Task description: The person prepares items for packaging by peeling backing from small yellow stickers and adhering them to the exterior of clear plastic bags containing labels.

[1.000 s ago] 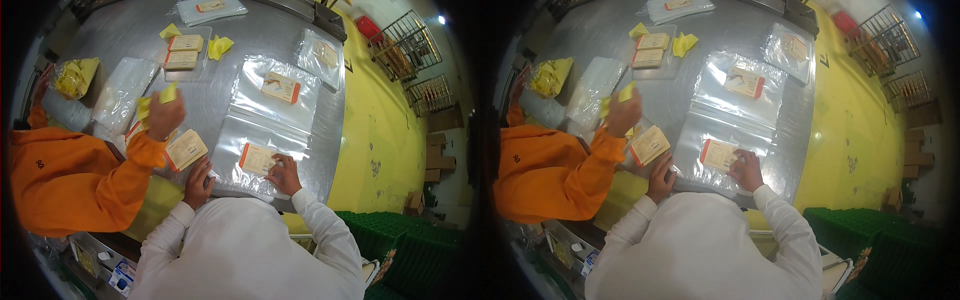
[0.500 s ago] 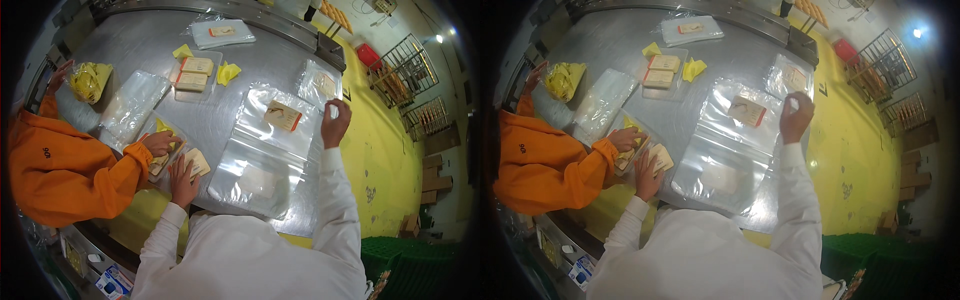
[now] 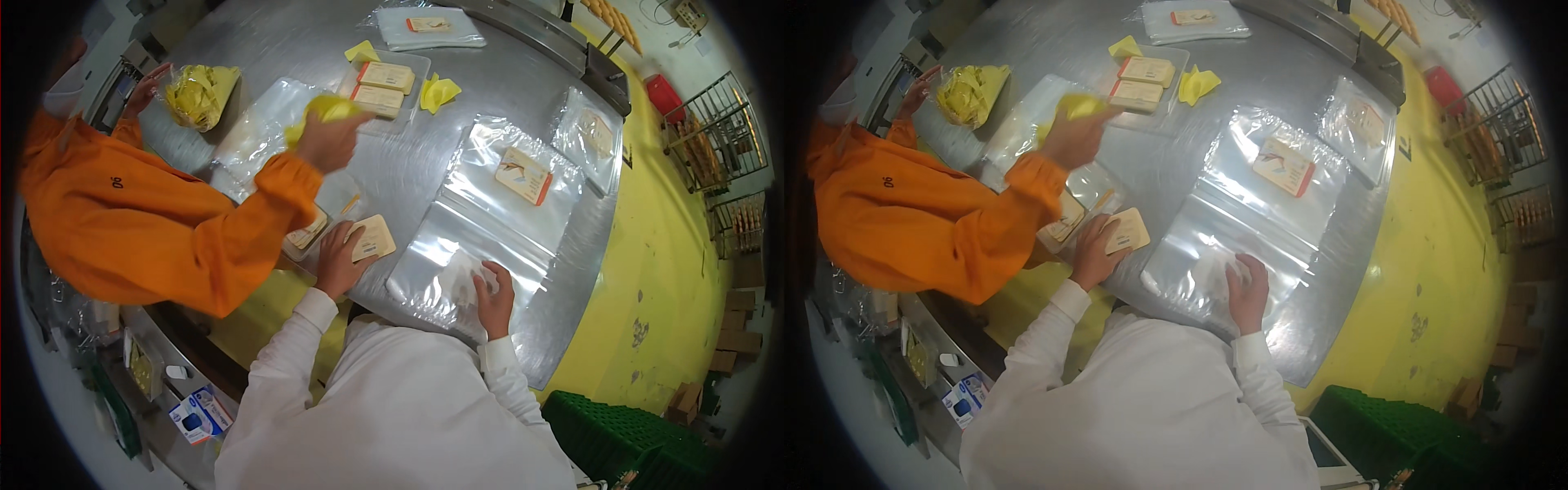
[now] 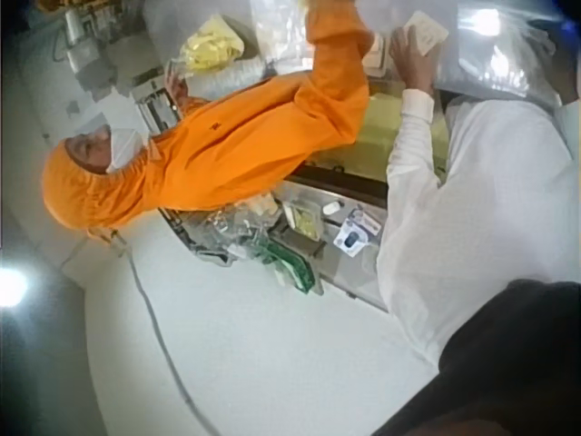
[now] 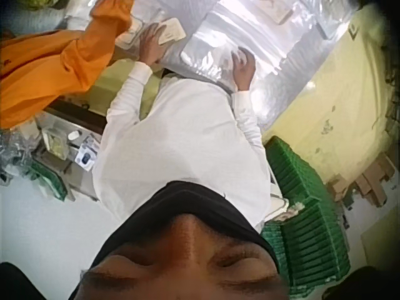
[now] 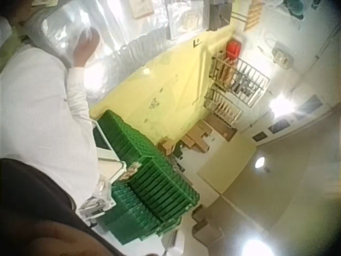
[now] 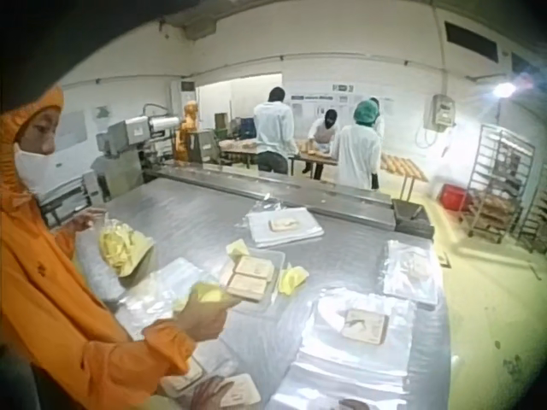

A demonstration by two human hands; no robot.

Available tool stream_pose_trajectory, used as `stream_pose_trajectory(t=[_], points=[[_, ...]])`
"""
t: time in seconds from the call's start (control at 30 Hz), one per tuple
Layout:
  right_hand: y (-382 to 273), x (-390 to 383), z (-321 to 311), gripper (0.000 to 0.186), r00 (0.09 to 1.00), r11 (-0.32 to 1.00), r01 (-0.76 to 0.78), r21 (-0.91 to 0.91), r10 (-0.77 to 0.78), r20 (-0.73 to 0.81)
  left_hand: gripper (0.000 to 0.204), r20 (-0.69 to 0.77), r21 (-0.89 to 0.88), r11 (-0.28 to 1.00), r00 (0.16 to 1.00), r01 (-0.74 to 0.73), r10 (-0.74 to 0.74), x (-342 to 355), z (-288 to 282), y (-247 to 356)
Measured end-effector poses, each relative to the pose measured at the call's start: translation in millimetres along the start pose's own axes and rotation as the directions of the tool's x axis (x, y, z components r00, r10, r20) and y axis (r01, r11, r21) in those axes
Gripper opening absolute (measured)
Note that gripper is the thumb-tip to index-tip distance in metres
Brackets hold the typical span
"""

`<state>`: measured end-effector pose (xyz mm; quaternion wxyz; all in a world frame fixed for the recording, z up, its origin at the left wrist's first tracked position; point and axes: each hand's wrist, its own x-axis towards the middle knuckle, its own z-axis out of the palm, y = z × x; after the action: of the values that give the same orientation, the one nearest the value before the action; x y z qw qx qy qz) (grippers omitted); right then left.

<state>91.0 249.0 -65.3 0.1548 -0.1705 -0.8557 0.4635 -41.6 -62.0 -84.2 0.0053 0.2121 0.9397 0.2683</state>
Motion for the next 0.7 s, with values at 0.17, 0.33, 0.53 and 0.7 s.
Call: stream_pose_trajectory(t=[0.17,0.33,0.53,0.7], points=[[-8,-22,-10,0.027,0.993,0.992,-0.116,0.048,0.117,-0.017,0.047,-0.061,0.029,0.995,0.993,-0.096,0.097,5,3,-10],[-17,-16,-14,0.023,0.993,0.988,-0.110,0.104,0.114,-0.031,0.037,-0.115,0.017,0.994,0.987,-0.112,0.114,5,7,-15],[-48,-9,12,0.017,0.995,0.980,-0.042,0.197,0.023,0.101,0.052,0.016,0.082,0.989,0.993,-0.121,0.120,-1,0,5],[-46,-18,16,0.019,0.982,0.980,-0.069,0.185,0.034,0.187,0.067,0.024,0.057,0.994,0.995,-0.095,0.093,0,-2,1]])
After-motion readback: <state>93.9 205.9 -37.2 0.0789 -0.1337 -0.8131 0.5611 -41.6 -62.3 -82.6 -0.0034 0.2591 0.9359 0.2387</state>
